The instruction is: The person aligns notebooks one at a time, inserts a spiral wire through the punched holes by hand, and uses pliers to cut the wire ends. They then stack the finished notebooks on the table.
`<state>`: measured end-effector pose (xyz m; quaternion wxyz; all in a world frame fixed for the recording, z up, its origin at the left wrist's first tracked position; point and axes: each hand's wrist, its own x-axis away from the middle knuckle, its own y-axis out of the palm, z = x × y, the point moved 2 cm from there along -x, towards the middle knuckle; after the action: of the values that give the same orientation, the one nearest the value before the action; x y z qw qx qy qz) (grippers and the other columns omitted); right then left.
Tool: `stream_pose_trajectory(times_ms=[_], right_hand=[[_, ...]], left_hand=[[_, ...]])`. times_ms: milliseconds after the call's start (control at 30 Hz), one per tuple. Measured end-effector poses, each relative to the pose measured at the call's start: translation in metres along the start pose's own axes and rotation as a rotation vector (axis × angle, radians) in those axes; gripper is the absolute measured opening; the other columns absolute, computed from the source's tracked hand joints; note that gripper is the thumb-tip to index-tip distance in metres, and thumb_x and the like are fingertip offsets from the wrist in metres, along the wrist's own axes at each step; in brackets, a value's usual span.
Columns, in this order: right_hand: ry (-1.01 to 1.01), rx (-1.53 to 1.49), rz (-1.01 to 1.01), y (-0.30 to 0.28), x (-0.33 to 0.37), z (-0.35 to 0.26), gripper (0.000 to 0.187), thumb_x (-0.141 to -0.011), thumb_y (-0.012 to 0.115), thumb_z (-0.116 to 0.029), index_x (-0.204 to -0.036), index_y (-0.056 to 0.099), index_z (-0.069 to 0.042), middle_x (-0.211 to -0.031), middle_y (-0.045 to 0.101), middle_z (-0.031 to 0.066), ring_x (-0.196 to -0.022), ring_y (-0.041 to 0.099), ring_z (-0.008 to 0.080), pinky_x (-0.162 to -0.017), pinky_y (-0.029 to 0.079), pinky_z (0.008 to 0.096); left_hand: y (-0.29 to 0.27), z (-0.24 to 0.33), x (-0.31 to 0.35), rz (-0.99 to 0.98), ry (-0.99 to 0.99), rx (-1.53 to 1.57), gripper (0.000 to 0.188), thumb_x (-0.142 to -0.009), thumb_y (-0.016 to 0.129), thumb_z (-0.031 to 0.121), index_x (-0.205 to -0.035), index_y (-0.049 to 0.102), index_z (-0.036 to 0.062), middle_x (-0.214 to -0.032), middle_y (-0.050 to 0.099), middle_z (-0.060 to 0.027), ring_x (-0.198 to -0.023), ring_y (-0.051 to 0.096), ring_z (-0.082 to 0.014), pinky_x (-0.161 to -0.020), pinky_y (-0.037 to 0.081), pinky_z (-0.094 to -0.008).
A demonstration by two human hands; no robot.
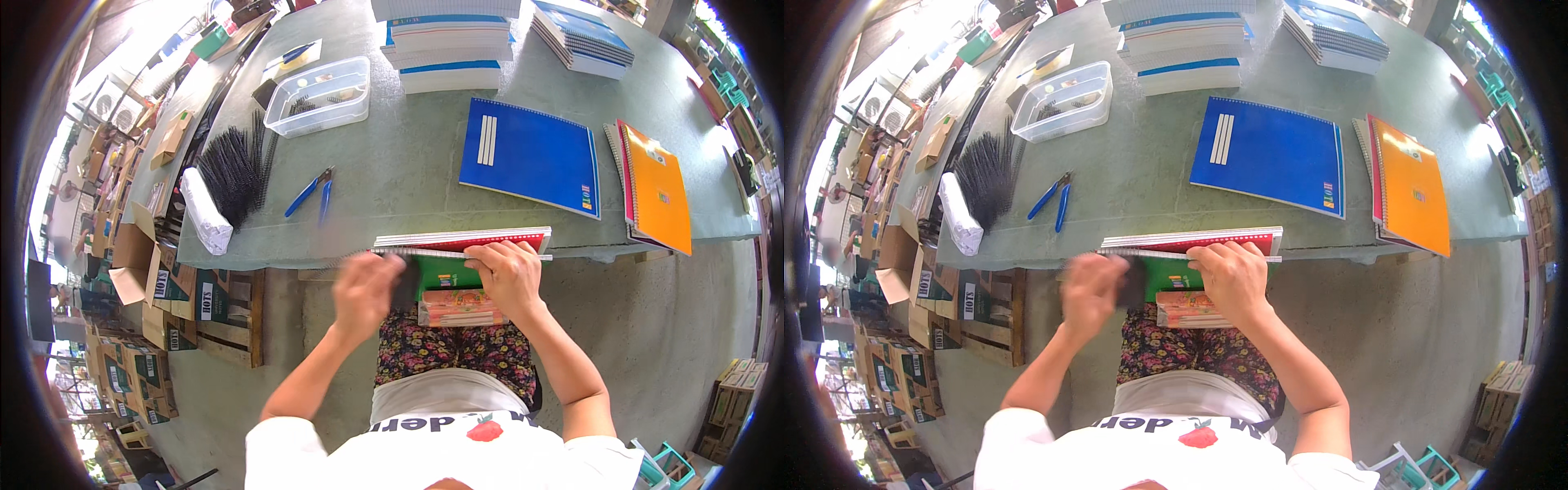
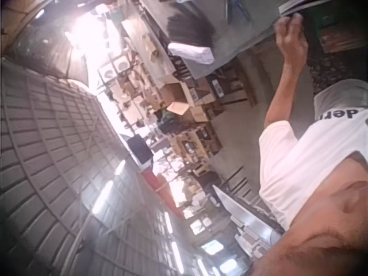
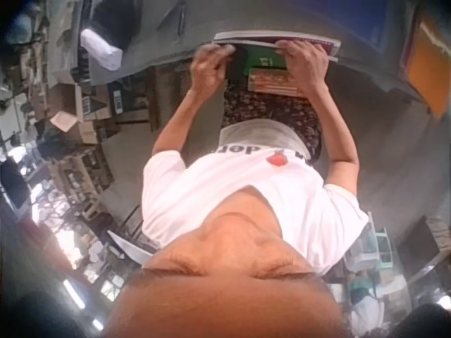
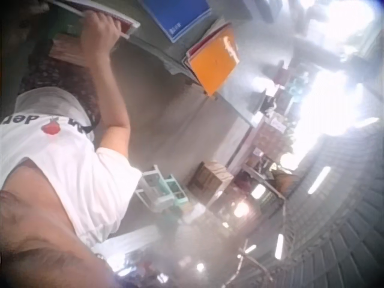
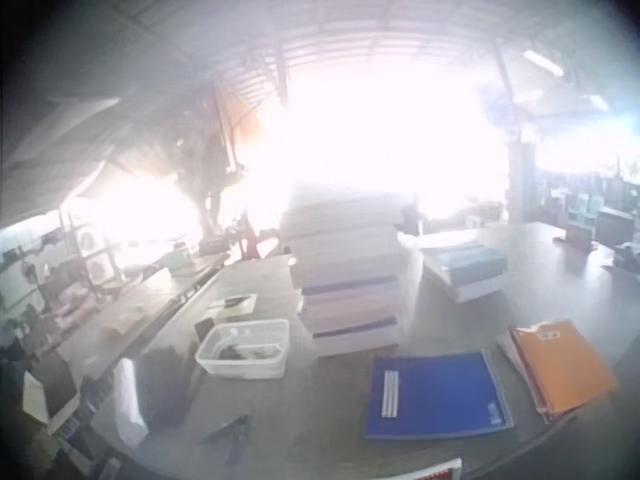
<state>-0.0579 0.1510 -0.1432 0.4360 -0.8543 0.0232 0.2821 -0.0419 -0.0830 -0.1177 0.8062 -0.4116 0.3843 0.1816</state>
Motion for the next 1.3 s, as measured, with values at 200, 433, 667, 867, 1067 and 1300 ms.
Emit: stream_pose_trajectory(times_ms=[200,433,667,867,1067,1300], right_hand=[[-0.003,0.069,0.052,0.001,0.004,-0.002,0.009,-0.07,0.069,-0.015,-0.078,0.066,-0.016,-0.067,0.064,-0.0016,-0.062,0.058,0.0149,-0.058,0.039,0.0307],[0.044,0.054,0.049,0.002,0.007,0.002,0.008,-0.07,0.069,-0.016,-0.077,0.066,-0.016,-0.067,0.063,-0.0013,-0.062,0.058,0.0161,-0.06,0.039,0.0316],[0.036,0.053,0.06,0.003,0.008,0.003,0.007,-0.071,0.069,-0.017,-0.077,0.065,-0.016,-0.067,0.063,-0.0014,-0.062,0.058,0.016,-0.06,0.039,0.0319],[0.01,0.08,0.069,0.003,0.005,0.002,0.009,-0.071,0.066,-0.018,-0.079,0.063,-0.014,-0.066,0.061,-0.002,-0.065,0.057,0.015,-0.062,0.04,0.0314],[0.174,0.103,-0.159,-0.041,0.008,0.006,0.018,-0.073,0.069,-0.019,-0.087,0.066,-0.01,-0.077,0.065,0.0055,-0.079,0.063,0.0226,-0.078,0.045,0.0358],[0.722,-1.114,-0.049,-0.044,0.044,0.067,0.023,-0.079,0.072,-0.015,-0.096,0.067,0.0,-0.086,0.068,0.0065,-0.075,0.061,0.0087,-0.072,0.048,0.0232]], left_hand=[[0.016,0.003,0.001,-0.239,0.077,0.191,0.03,-0.069,0.069,-0.004,-0.095,0.066,0.009,-0.079,0.061,-0.0053,-0.082,0.055,-0.022,-0.073,0.045,-0.0335],[0.011,0.01,-0.02,0.075,-0.098,0.196,0.032,-0.068,0.07,-0.001,-0.098,0.067,0.0092,-0.083,0.059,-0.0073,-0.078,0.056,-0.0238,-0.066,0.046,-0.0332],[0.023,0.025,-0.013,-0.178,0.046,0.236,0.033,-0.068,0.073,0.002,-0.099,0.065,0.0083,-0.078,0.056,-0.0089,-0.075,0.054,-0.0236,-0.068,0.047,-0.0316],[0.032,0.033,-0.028,-0.306,0.088,0.22,0.029,-0.069,0.071,0.001,-0.097,0.064,0.007,-0.086,0.056,-0.0082,-0.078,0.055,-0.0222,-0.066,0.047,-0.0328],[0.045,0.039,-0.003,-0.604,0.133,0.35,0.025,-0.072,0.068,-0.004,-0.095,0.063,0.0042,-0.088,0.058,-0.0092,-0.078,0.055,-0.0194,-0.066,0.045,-0.0305],[0.061,0.058,-0.004,-0.732,0.201,0.352,0.028,-0.069,0.07,0.003,-0.095,0.067,0.0137,-0.084,0.061,-0.0073,-0.077,0.059,-0.0248,-0.067,0.049,-0.0358]])
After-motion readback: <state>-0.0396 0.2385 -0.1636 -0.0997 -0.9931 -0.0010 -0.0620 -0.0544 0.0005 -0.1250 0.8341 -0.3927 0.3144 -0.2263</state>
